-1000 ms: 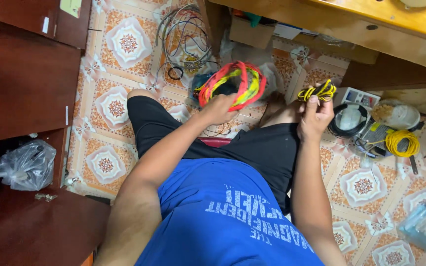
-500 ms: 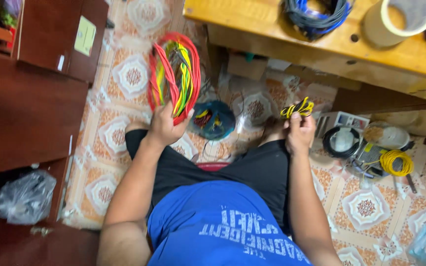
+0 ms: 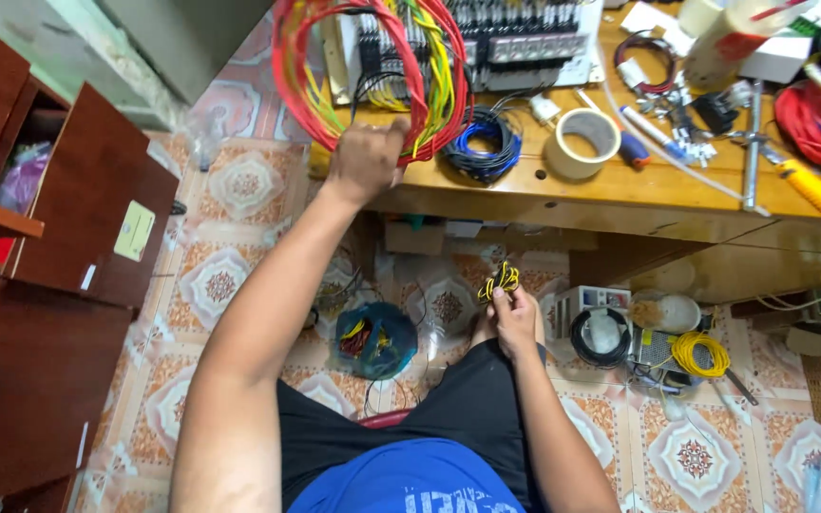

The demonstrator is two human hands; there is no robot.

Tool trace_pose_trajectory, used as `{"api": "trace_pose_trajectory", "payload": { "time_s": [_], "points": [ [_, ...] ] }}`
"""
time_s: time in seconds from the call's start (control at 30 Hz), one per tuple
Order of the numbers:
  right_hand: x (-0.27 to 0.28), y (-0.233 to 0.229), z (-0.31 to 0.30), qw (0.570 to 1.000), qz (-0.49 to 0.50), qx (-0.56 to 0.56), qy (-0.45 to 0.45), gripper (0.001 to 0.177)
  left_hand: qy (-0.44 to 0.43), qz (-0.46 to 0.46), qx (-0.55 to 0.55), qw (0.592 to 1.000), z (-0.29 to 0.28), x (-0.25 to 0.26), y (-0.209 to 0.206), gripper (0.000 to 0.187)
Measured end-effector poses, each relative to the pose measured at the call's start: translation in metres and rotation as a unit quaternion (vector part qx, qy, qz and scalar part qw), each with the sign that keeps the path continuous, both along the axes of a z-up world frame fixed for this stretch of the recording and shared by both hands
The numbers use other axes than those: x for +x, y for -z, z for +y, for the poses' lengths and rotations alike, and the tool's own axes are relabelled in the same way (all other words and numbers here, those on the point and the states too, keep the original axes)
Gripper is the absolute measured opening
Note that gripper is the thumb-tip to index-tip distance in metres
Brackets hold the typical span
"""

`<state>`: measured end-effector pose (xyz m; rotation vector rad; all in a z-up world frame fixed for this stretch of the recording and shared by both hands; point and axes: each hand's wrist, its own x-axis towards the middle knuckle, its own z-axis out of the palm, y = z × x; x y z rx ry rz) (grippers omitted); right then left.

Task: Organizing, coiling, and labeling various electrical wires at a workshop desk

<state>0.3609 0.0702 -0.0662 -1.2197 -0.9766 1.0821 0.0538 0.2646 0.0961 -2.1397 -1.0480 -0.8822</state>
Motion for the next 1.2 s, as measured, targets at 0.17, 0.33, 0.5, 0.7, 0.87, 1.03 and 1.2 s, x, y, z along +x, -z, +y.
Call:
{"api": "trace_pose_trajectory", "payload": {
  "time_s": [0.17, 0.33, 0.5, 0.7, 0.87, 1.03, 1.2],
  "points": [
    [0.009, 0.019, 0.005, 1.000, 0.012, -0.005, 0.002, 0.007, 0.022, 0.049, -0.079, 0.995, 0.053, 0.008, 0.056, 0.074],
    [0.011, 0.016, 0.005, 0.999, 0.033, -0.021, 0.000, 0.010, 0.055, -0.021, -0.244, 0.968, 0.013, 0.016, -0.012, 0.075],
    [0.001, -0.022, 0.001, 0.999, 0.039, -0.014, -0.005, 0.011, 0.052, 0.027, -0.230, 0.971, -0.002, 0.011, -0.025, 0.094],
    [-0.001, -0.005, 0.003, 0.998, 0.061, -0.022, 0.001, 0.018, 0.103, -0.136, -0.222, 0.960, -0.020, -0.001, -0.028, 0.087],
    [0.003, 0.000, 0.005, 0.996, 0.084, -0.022, 0.010, 0.017, 0.117, -0.364, -0.091, 0.920, -0.086, 0.022, -0.029, 0.039],
    [0.014, 0.022, 0.001, 0.995, 0.087, -0.037, 0.014, 0.017, 0.171, -0.525, -0.169, 0.817, -0.211, 0.069, -0.037, 0.016],
    [-0.019, -0.074, -0.026, 0.958, 0.263, 0.085, -0.080, 0.031, 0.219, -0.592, -0.321, 0.706, -0.266, 0.110, -0.027, 0.027]
  ]
}}
